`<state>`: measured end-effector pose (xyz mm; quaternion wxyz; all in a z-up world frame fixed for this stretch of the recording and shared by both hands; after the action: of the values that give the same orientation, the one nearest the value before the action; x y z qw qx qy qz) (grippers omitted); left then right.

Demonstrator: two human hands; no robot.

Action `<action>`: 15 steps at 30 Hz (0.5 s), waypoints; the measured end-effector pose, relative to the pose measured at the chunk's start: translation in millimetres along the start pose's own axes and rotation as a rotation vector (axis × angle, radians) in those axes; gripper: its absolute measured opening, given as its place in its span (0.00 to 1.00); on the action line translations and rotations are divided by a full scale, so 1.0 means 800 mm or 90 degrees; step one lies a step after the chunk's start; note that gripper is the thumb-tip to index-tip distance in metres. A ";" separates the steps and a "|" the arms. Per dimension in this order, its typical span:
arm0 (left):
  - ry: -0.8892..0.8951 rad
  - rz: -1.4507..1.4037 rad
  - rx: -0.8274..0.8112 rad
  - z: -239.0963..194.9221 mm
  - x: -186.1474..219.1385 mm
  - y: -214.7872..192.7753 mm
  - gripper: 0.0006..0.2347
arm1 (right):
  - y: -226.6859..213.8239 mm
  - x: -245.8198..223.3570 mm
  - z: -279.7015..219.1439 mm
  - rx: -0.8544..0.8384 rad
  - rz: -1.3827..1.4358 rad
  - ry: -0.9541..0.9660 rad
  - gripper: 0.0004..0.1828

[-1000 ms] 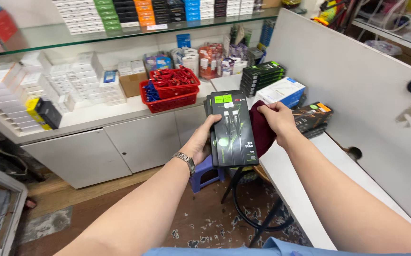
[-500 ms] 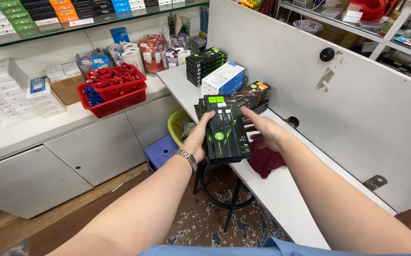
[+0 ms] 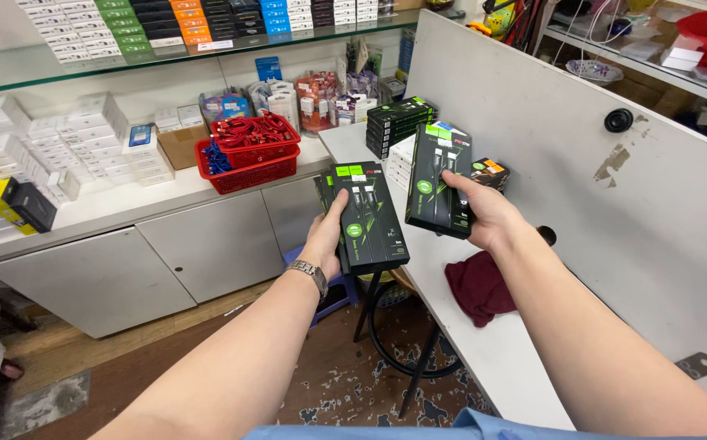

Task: The person wipes a glass shelf with a maroon cloth, then picks up stacks of small product boxes from a counter and places them onto the shelf. The person repeats this process, moving different stacks of boxes and wiping the shelf between placements.

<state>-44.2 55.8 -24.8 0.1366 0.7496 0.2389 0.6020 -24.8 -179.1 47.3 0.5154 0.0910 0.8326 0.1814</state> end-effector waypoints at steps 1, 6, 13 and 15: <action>0.015 0.003 0.023 -0.003 0.005 -0.005 0.31 | 0.003 0.004 0.001 -0.009 0.017 0.017 0.19; 0.096 0.061 0.147 -0.015 0.023 -0.019 0.38 | 0.058 0.056 0.014 -0.118 -0.068 0.083 0.22; 0.133 0.202 0.197 -0.014 0.037 -0.057 0.36 | 0.083 0.060 0.019 -0.105 -0.137 0.051 0.22; 0.125 0.194 0.213 -0.014 0.039 -0.072 0.35 | 0.086 0.051 0.019 -0.118 -0.102 0.055 0.21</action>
<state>-61.5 120.3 -24.6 -0.1061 0.7271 0.2315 0.6376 -31.9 -98.8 35.0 0.4983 -0.0312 0.8382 0.2194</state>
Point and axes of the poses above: each hand's wrist, its own z-axis towards the middle knuckle, its own y-axis out of the palm, x = y × z, the point moved 8 cm from there along z, towards the middle knuckle, and after that the axes turned 6 degrees about y, right-handed, at the moved point
